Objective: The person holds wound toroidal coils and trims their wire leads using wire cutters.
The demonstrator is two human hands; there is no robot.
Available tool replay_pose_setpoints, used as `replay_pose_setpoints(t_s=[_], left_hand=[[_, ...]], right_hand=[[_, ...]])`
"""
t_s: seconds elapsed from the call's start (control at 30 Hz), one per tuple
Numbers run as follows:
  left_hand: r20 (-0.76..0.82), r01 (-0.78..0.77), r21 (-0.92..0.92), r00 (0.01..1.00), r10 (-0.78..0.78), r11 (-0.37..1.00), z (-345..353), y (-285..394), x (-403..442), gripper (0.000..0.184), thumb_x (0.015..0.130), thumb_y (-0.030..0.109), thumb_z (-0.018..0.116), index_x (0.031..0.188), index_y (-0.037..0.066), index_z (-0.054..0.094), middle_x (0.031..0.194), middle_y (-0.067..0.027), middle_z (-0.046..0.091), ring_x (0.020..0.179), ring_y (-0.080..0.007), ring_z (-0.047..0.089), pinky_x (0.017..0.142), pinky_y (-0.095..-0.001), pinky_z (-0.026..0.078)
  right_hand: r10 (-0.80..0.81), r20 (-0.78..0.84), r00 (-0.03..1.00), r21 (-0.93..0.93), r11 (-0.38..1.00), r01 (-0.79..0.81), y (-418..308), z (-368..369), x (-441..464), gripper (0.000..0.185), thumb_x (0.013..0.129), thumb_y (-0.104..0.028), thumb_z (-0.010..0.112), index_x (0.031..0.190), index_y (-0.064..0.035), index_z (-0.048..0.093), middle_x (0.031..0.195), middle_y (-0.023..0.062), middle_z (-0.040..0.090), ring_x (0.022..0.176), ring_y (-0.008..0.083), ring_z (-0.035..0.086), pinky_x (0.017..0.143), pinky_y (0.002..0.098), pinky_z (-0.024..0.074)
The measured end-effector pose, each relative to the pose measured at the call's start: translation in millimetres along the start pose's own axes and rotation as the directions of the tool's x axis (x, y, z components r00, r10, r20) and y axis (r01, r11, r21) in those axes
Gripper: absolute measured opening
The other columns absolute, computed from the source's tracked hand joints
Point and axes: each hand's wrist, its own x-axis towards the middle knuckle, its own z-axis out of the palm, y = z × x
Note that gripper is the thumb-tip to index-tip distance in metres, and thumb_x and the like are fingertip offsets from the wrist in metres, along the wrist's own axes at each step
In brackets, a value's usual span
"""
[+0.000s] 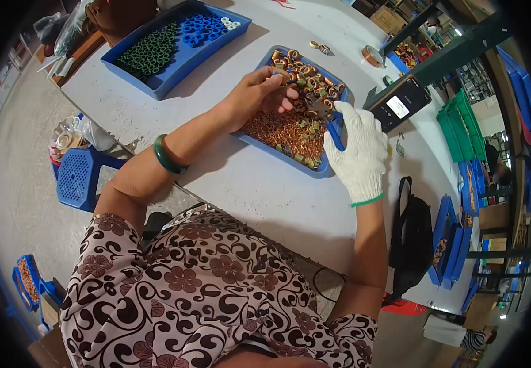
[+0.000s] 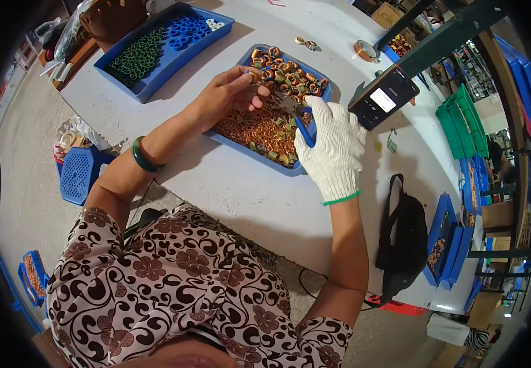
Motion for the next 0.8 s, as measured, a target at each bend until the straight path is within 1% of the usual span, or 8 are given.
replay_pose_setpoints(t_s=[0.1,0.13,0.23,0.27,0.37,0.47,0.6,0.8], left_hand=[[0.026,-0.013,0.031,1.000,0.012,0.999,1,1,1,0.031,0.110,0.025,0.041,0.131,0.003,0.048,0.113,-0.0112,0.068,0.091,-0.0164,0.068,0.084,-0.0304,0.055],[0.037,-0.002,0.045,0.999,0.000,0.999,1,1,1,0.033,0.110,0.025,0.041,0.133,0.003,0.047,0.114,-0.0114,0.068,0.091,-0.0164,0.068,0.084,-0.0304,0.055],[0.087,0.070,0.042,0.994,-0.074,0.997,3,1,-1,0.041,0.110,0.024,0.041,0.144,0.001,0.042,0.121,-0.0141,0.066,0.098,-0.0190,0.068,0.091,-0.0325,0.054],[0.079,0.098,0.045,0.992,-0.101,0.994,7,3,-3,0.042,0.110,0.024,0.041,0.146,0.001,0.040,0.122,-0.0145,0.065,0.101,-0.0197,0.068,0.093,-0.0332,0.054],[0.100,0.118,0.046,0.987,-0.123,0.992,10,4,-7,0.045,0.110,0.023,0.040,0.148,0.001,0.038,0.126,-0.0150,0.063,0.107,-0.0215,0.066,0.099,-0.0350,0.053],[0.133,0.105,0.081,0.984,-0.115,0.991,12,4,-8,0.045,0.110,0.023,0.039,0.150,0.000,0.037,0.126,-0.0145,0.063,0.110,-0.0221,0.065,0.100,-0.0357,0.052],[0.139,0.097,0.104,0.984,-0.111,0.990,13,5,-9,0.046,0.110,0.023,0.039,0.150,0.000,0.036,0.126,-0.0141,0.063,0.108,-0.0221,0.066,0.100,-0.0354,0.053],[0.115,0.037,0.147,0.992,-0.055,0.988,13,2,-9,0.048,0.110,0.024,0.042,0.150,-0.001,0.035,0.124,-0.0144,0.064,0.102,-0.0198,0.068,0.093,-0.0324,0.056]], right_hand=[[0.133,0.240,0.962,0.041,0.988,-0.147,11,9,-3,0.044,0.083,-0.026,0.071,0.125,-0.0185,0.058,0.107,0.0103,0.062,0.101,0.0328,0.064,0.084,0.0496,0.0512],[0.097,0.201,0.975,0.051,0.993,-0.110,10,11,-6,0.041,0.085,-0.026,0.070,0.123,-0.0177,0.058,0.102,0.0110,0.064,0.095,0.0334,0.067,0.078,0.0497,0.0529],[0.067,0.116,0.991,0.176,0.981,-0.086,14,25,-8,0.040,0.085,-0.026,0.069,0.123,-0.0171,0.058,0.100,0.0112,0.064,0.095,0.0338,0.067,0.077,0.0494,0.0531],[0.100,0.153,0.983,0.198,0.972,-0.130,13,24,-8,0.041,0.085,-0.026,0.070,0.123,-0.0171,0.058,0.103,0.0112,0.063,0.099,0.0332,0.065,0.082,0.0494,0.0518],[0.045,0.154,0.987,0.024,0.999,-0.049,12,15,-4,0.045,0.084,-0.025,0.071,0.126,-0.0179,0.058,0.108,0.0107,0.062,0.104,0.0327,0.062,0.088,0.0497,0.0487],[0.014,0.058,0.998,0.202,0.979,-0.026,10,15,-2,0.049,0.082,-0.025,0.072,0.129,-0.0192,0.057,0.109,0.0101,0.061,0.108,0.0325,0.059,0.093,0.0495,0.0454],[0.039,0.081,0.996,0.064,0.997,-0.044,10,16,0,0.053,0.081,-0.025,0.073,0.131,-0.0199,0.056,0.110,0.0095,0.060,0.108,0.0317,0.059,0.094,0.0486,0.0453],[-0.015,0.038,0.999,-0.025,1.000,0.016,8,14,-1,0.055,0.080,-0.024,0.074,0.131,-0.0182,0.056,0.111,0.0081,0.059,0.109,0.0307,0.058,0.093,0.0491,0.0451]])
